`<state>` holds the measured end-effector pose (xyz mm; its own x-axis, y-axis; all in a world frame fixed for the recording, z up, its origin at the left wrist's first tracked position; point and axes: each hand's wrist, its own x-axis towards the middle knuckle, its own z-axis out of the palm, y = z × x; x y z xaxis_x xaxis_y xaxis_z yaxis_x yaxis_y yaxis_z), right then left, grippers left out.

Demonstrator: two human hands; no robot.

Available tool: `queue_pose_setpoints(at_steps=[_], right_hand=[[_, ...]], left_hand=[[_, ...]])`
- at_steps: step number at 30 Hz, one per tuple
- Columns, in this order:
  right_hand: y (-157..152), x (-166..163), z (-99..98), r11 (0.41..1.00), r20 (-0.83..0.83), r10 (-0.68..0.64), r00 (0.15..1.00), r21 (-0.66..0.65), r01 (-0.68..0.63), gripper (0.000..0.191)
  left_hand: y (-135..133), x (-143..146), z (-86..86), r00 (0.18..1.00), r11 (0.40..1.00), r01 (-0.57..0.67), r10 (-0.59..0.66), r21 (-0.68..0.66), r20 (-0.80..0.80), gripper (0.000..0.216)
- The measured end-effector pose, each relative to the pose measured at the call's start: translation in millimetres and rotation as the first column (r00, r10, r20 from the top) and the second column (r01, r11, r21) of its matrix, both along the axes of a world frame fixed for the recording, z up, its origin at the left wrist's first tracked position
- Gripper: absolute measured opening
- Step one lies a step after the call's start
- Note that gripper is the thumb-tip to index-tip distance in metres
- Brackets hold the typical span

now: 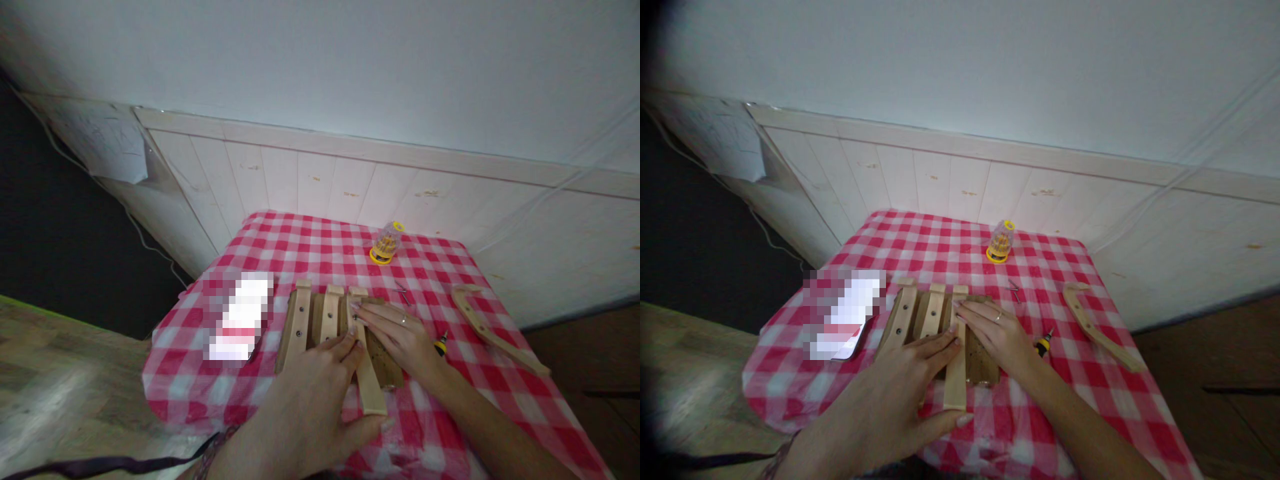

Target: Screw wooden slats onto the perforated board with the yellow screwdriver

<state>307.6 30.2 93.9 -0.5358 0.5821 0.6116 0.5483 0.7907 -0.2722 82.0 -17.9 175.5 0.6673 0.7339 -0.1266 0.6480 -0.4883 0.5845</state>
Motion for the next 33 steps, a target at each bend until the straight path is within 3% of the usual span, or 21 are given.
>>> queue_pose_setpoints(at_steps=[3, 7, 9, 11, 13, 17, 20, 22, 25, 27, 29, 31, 33], right_hand=[[-0.9, -2.3, 4.3, 0.999, 0.028, -0.050, 0.998, 0.023, 0.049, 0.040], [-4.7, 4.6, 35.3, 0.997, 0.164, -0.036, 0.986, 0.078, 0.024, 0.040], [-10.7, 20.0, 53.9, 0.999, 0.318, 0.014, 0.948, 0.026, -0.024, 0.038], [-20.9, 43.1, 64.3, 0.994, 0.435, -0.045, 0.899, -0.070, 0.083, 0.034], [-34.2, 68.5, 62.3, 0.983, 0.509, -0.130, 0.851, -0.049, 0.179, 0.039], [-57.3, 99.6, 36.7, 0.981, 0.635, -0.185, 0.750, 0.076, 0.178, 0.056], [-62.7, 99.5, 26.0, 0.990, 0.651, -0.138, 0.746, 0.085, 0.109, 0.054], [-60.3, 95.6, 29.9, 0.993, 0.638, -0.107, 0.762, 0.107, 0.049, 0.053], [-50.4, 90.2, 50.6, 0.993, 0.495, -0.089, 0.864, 0.116, 0.036, 0.039], [-41.3, 83.4, 70.3, 0.994, 0.297, -0.102, 0.950, 0.076, 0.083, 0.022], [-31.0, 69.3, 90.1, 0.991, 0.097, -0.132, 0.986, -0.013, 0.134, 0.019], [-19.7, 47.2, 105.3, 0.987, -0.187, -0.149, 0.971, -0.087, 0.134, 0.019], [-7.2, 21.2, 111.4, 0.990, -0.389, -0.078, 0.918, -0.139, 0.025, 0.014]], left_hand=[[-0.1, 0.0, 1.6, 1.000, 1.000, 0.000, 0.000, -0.006, -0.017, 0.071], [0.0, -0.5, 3.0, 1.000, 1.000, -0.003, 0.003, -0.011, 0.003, 0.066], [0.6, -0.7, 2.7, 1.000, 1.000, -0.003, 0.003, -0.018, 0.015, 0.067], [1.0, -1.1, 1.7, 1.000, 1.000, -0.002, 0.003, -0.025, 0.020, 0.068], [1.1, -1.5, -0.1, 1.000, 1.000, -0.001, 0.001, -0.031, 0.015, 0.068], [-0.1, -1.8, -3.7, 1.000, 1.000, -0.006, 0.006, -0.030, -0.004, 0.070], [-0.9, -1.2, -3.5, 1.000, 1.000, -0.019, 0.019, -0.018, 0.010, 0.064], [-1.0, -0.8, -2.2, 0.999, 1.000, -0.024, 0.024, -0.011, 0.022, 0.059], [-0.5, -1.3, -1.0, 0.999, 1.000, -0.021, 0.021, 0.001, 0.039, 0.054], [0.0, -2.0, -1.4, 0.999, 1.000, -0.021, 0.020, 0.010, 0.047, 0.051], [0.2, -2.6, -2.4, 0.999, 1.000, -0.018, 0.018, 0.016, 0.050, 0.050], [0.1, -2.9, -3.8, 0.998, 1.000, -0.016, 0.015, 0.019, 0.054, 0.051], [-0.4, -2.5, -4.9, 0.998, 0.999, -0.021, 0.019, 0.026, 0.065, 0.051]])
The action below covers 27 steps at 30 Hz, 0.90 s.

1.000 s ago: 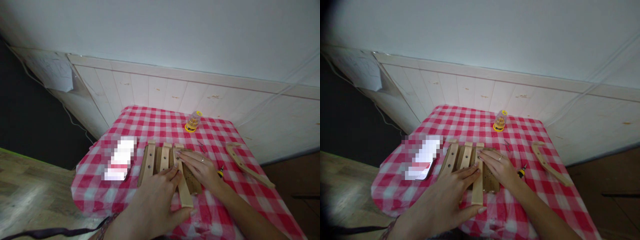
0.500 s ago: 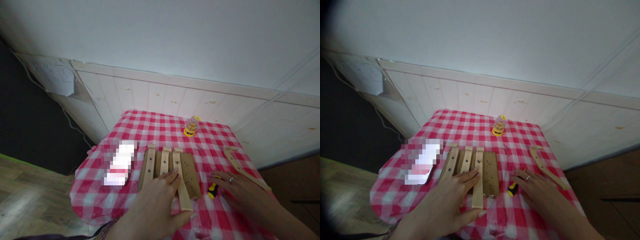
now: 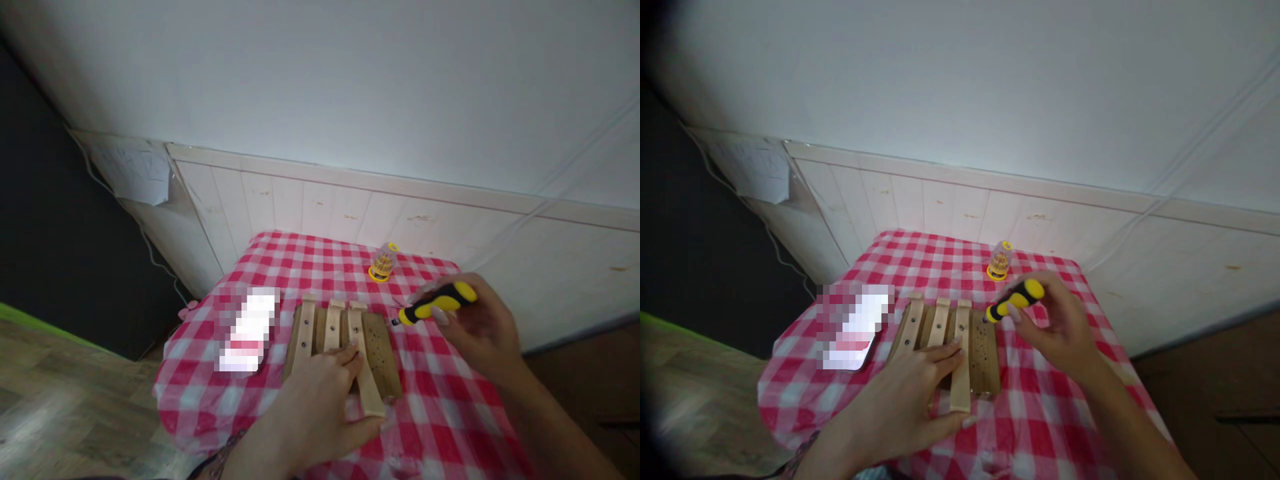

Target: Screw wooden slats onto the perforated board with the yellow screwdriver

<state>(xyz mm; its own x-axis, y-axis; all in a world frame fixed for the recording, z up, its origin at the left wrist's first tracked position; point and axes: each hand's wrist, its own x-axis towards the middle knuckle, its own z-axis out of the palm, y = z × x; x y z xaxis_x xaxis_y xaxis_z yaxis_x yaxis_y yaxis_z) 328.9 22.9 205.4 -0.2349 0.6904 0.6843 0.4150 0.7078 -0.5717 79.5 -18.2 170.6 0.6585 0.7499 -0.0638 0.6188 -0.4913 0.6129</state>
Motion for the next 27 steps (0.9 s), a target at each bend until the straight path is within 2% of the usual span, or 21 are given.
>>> queue_pose_setpoints(at_steps=[2, 4, 6, 9, 12, 15, 23, 27], right_hand=[[12.7, -23.4, -5.3, 0.996, -0.086, 0.078, 0.993, -0.035, -0.081, 0.018], [23.5, -39.1, -21.7, 0.991, -0.070, 0.107, 0.992, -0.070, -0.112, 0.027], [30.7, -46.0, -45.4, 0.995, -0.056, 0.072, 0.996, -0.059, -0.075, 0.027], [32.8, -44.4, -81.9, 0.999, -0.109, -0.053, 0.993, -0.019, 0.051, 0.024], [26.5, -39.1, -104.1, 0.990, -0.191, -0.138, 0.972, 0.011, 0.143, 0.026], [18.4, -37.0, -109.7, 0.986, -0.210, -0.162, 0.964, 0.001, 0.166, 0.028], [16.5, -37.7, -113.0, 0.986, -0.145, -0.167, 0.975, -0.032, 0.164, 0.031], [18.3, -37.0, -112.4, 0.981, -0.105, -0.193, 0.976, -0.020, 0.192, 0.030]], left_hand=[[-0.3, 0.7, -0.1, 1.000, 1.000, -0.011, 0.011, -0.001, 0.012, 0.051], [-0.2, 1.6, 1.2, 1.000, 1.000, -0.016, 0.016, -0.018, 0.013, 0.049], [0.6, 2.4, 3.0, 1.000, 0.999, -0.023, 0.024, -0.042, 0.010, 0.045], [2.8, 3.3, 4.0, 1.000, 0.997, -0.027, 0.027, -0.075, -0.001, 0.045], [4.8, 4.2, 1.4, 0.999, 0.995, -0.010, 0.007, -0.097, -0.034, 0.053], [5.5, 5.3, -1.0, 0.999, 0.996, -0.004, 0.001, -0.090, -0.037, 0.060], [4.6, 7.2, 8.9, 0.998, 0.996, -0.029, 0.023, -0.083, -0.063, 0.054], [4.0, 6.2, 6.4, 0.998, 0.996, -0.023, 0.018, -0.081, -0.064, 0.051]])
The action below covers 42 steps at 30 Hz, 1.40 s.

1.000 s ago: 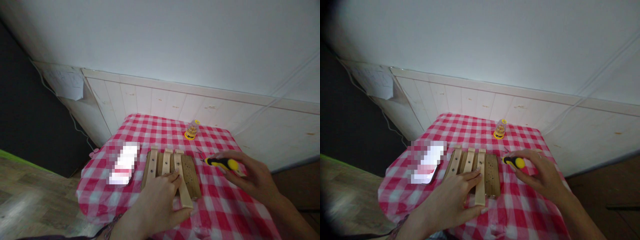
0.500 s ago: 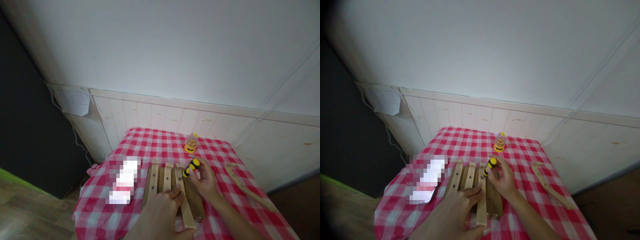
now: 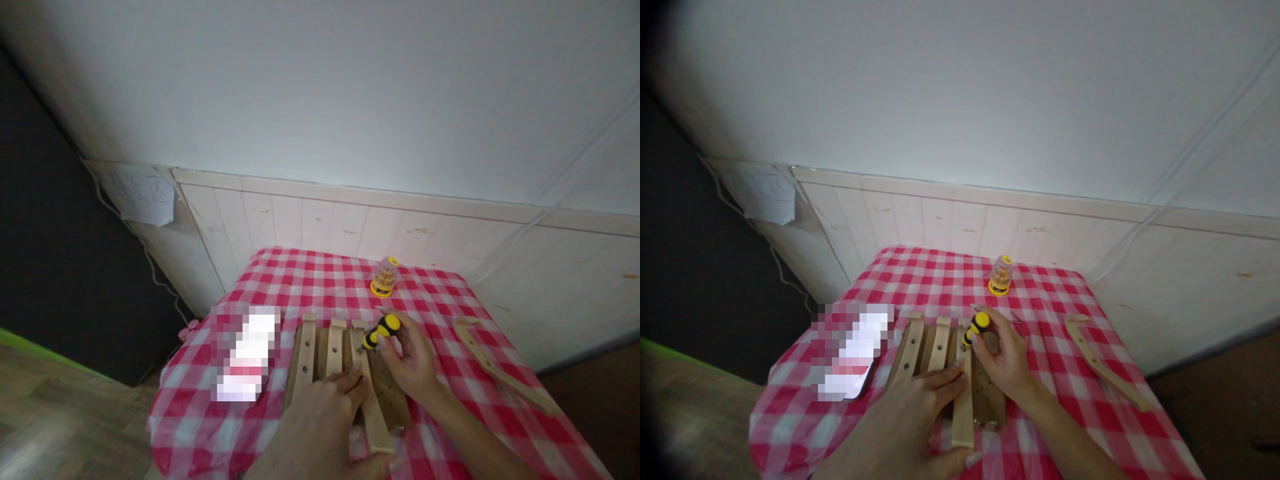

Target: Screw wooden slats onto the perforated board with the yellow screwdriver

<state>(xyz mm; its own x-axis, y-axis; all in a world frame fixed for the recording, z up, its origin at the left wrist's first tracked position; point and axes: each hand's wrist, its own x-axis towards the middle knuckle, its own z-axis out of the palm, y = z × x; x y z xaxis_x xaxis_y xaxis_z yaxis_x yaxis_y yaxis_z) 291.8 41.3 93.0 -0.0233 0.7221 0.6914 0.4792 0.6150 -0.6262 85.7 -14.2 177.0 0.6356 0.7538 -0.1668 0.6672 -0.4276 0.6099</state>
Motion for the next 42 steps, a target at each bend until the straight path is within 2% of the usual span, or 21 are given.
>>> queue_pose_setpoints(at_steps=[5, 8, 11, 14, 17, 21, 23, 27, 30, 34, 38, 40, 42], right_hand=[[0.5, -5.8, 11.9, 0.997, 0.057, 0.061, 0.996, 0.043, -0.064, 0.025], [-2.1, -16.5, 21.8, 0.979, -0.048, 0.200, 0.979, -0.017, -0.201, 0.020], [-6.8, -27.7, 29.3, 0.930, -0.160, 0.344, 0.925, -0.081, -0.360, 0.015], [-11.0, -33.4, 31.9, 0.890, -0.232, 0.399, 0.887, -0.133, -0.436, 0.015], [-12.3, -33.6, 31.3, 0.861, -0.297, 0.377, 0.877, -0.236, -0.450, 0.026], [-8.0, -33.0, 29.3, 0.786, -0.409, 0.372, 0.834, -0.339, -0.517, 0.061], [-4.7, -33.7, 27.8, 0.766, -0.462, 0.350, 0.815, -0.359, -0.533, 0.067], [-2.3, -33.4, 27.2, 0.819, -0.403, 0.316, 0.859, -0.342, -0.461, 0.047], [-4.7, -31.8, 32.6, 0.855, -0.310, 0.343, 0.887, -0.287, -0.431, 0.037], [-5.8, -30.3, 38.7, 0.866, -0.298, 0.374, 0.878, -0.226, -0.446, 0.030], [-3.2, -30.3, 36.0, 0.865, -0.325, 0.361, 0.874, -0.233, -0.444, 0.032], [-2.3, -31.9, 34.2, 0.854, -0.376, 0.327, 0.867, -0.276, -0.442, 0.042], [-2.2, -34.3, 32.8, 0.816, -0.433, 0.320, 0.842, -0.325, -0.478, 0.059]], left_hand=[[0.0, -0.7, -2.9, 1.000, 1.000, -0.004, 0.004, 0.009, 0.013, 0.053], [-0.6, -0.9, -0.6, 1.000, 1.000, -0.001, 0.000, 0.007, 0.017, 0.052], [-1.2, -1.1, 2.0, 1.000, 1.000, -0.005, 0.005, -0.006, 0.030, 0.047], [-1.4, -0.9, 3.4, 1.000, 1.000, -0.010, 0.011, -0.010, 0.025, 0.047], [-1.8, -0.9, 3.8, 0.999, 1.000, -0.008, 0.008, -0.009, 0.034, 0.049], [-3.2, -2.3, 2.6, 0.999, 1.000, -0.007, 0.007, -0.009, 0.032, 0.052], [-3.7, -3.0, 1.0, 1.000, 1.000, -0.008, 0.008, -0.005, 0.030, 0.052], [-3.5, -3.5, -2.0, 0.999, 1.000, -0.003, 0.002, 0.015, 0.048, 0.047], [-3.5, -3.5, -3.2, 0.998, 1.000, -0.006, 0.004, 0.028, 0.059, 0.047], [-4.0, -3.6, -4.9, 0.998, 0.999, -0.013, 0.011, 0.039, 0.061, 0.048], [-4.5, -3.4, -5.2, 0.997, 0.999, -0.009, 0.006, 0.053, 0.072, 0.048], [-4.8, -3.3, -4.0, 0.998, 0.999, -0.010, 0.007, 0.048, 0.057, 0.050], [-4.9, -3.2, -2.5, 0.999, 0.999, -0.007, 0.005, 0.042, 0.042, 0.050]])
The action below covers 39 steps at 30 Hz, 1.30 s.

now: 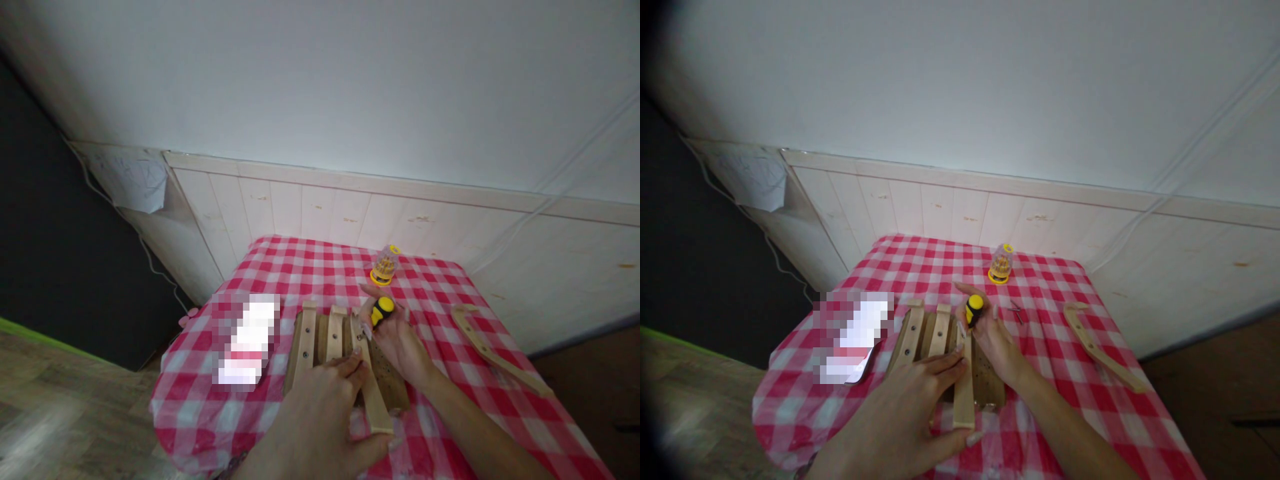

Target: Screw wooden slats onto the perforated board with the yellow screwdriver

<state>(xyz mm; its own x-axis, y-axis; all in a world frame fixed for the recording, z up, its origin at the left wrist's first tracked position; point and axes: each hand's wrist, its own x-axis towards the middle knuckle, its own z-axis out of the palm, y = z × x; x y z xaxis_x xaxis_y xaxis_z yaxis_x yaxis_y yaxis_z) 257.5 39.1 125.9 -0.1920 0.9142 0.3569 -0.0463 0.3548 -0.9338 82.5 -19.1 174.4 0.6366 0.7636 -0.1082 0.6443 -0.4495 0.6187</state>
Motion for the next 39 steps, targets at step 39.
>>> queue_pose_setpoints(at_steps=[39], right_hand=[[-2.2, -5.2, 7.4, 0.995, -0.253, 0.048, 0.966, -0.069, -0.068, 0.046]], left_hand=[[2.0, 0.0, -0.5, 1.000, 1.000, 0.022, -0.022, 0.002, -0.003, 0.049]])
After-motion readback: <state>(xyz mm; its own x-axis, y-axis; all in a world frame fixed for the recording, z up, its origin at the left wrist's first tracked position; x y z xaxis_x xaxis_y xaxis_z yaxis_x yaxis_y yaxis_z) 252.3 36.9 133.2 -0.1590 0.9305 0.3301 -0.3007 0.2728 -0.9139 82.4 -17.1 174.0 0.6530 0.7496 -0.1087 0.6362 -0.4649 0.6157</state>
